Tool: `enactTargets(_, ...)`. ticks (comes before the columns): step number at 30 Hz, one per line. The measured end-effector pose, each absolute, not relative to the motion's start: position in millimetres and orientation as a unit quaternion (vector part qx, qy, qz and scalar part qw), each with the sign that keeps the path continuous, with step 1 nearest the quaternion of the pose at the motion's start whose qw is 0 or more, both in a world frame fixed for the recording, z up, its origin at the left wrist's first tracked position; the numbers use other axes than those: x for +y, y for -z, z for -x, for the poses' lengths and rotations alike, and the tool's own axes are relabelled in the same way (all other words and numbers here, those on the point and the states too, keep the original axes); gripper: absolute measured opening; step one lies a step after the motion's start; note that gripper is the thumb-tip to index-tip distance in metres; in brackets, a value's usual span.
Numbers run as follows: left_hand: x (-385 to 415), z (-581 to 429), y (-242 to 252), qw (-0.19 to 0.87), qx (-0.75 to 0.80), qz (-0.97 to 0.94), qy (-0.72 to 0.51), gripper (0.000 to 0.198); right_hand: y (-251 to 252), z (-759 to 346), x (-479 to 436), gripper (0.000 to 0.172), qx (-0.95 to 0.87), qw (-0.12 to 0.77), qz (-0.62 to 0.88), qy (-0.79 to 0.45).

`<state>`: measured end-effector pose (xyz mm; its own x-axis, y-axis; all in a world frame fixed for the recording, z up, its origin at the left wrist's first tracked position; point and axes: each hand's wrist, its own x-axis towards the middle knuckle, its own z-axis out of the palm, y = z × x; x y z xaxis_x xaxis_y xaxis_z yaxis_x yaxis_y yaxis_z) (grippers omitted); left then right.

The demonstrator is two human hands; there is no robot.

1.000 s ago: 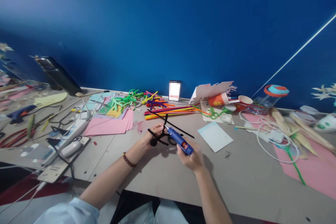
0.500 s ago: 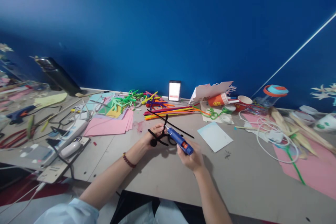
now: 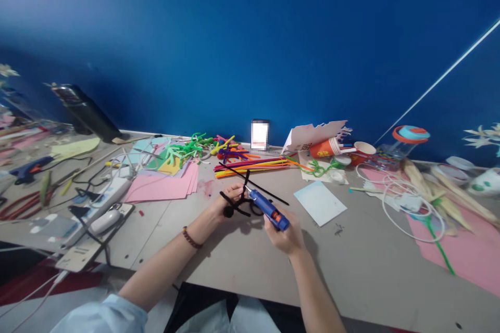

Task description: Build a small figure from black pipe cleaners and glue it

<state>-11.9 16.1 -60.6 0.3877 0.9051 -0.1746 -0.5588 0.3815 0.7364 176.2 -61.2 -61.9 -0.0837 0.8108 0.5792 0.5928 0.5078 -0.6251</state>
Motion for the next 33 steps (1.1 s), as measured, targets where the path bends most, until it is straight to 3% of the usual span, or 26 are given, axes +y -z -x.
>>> enactTargets(13, 15.7, 11.7, 61.1, 0.78, 0.279, -0.298, -0.474, 0.028, 58.4, -175.5, -60.7, 0.013, -0.742, 0.462, 0.48, -0.077)
enactTargets(29, 17.7, 12.4, 64.6, 0.774, 0.274, -0.306, -0.482, 0.028, 55.3, -174.9, -59.3, 0.016, -0.735, 0.445, 0.502, -0.1)
enactTargets(33, 16.9, 12.8, 64.5, 0.778, 0.265, -0.294, -0.488, 0.024, 60.4, -173.8, -57.4, 0.019, -0.678, 0.481, 0.535, -0.15)
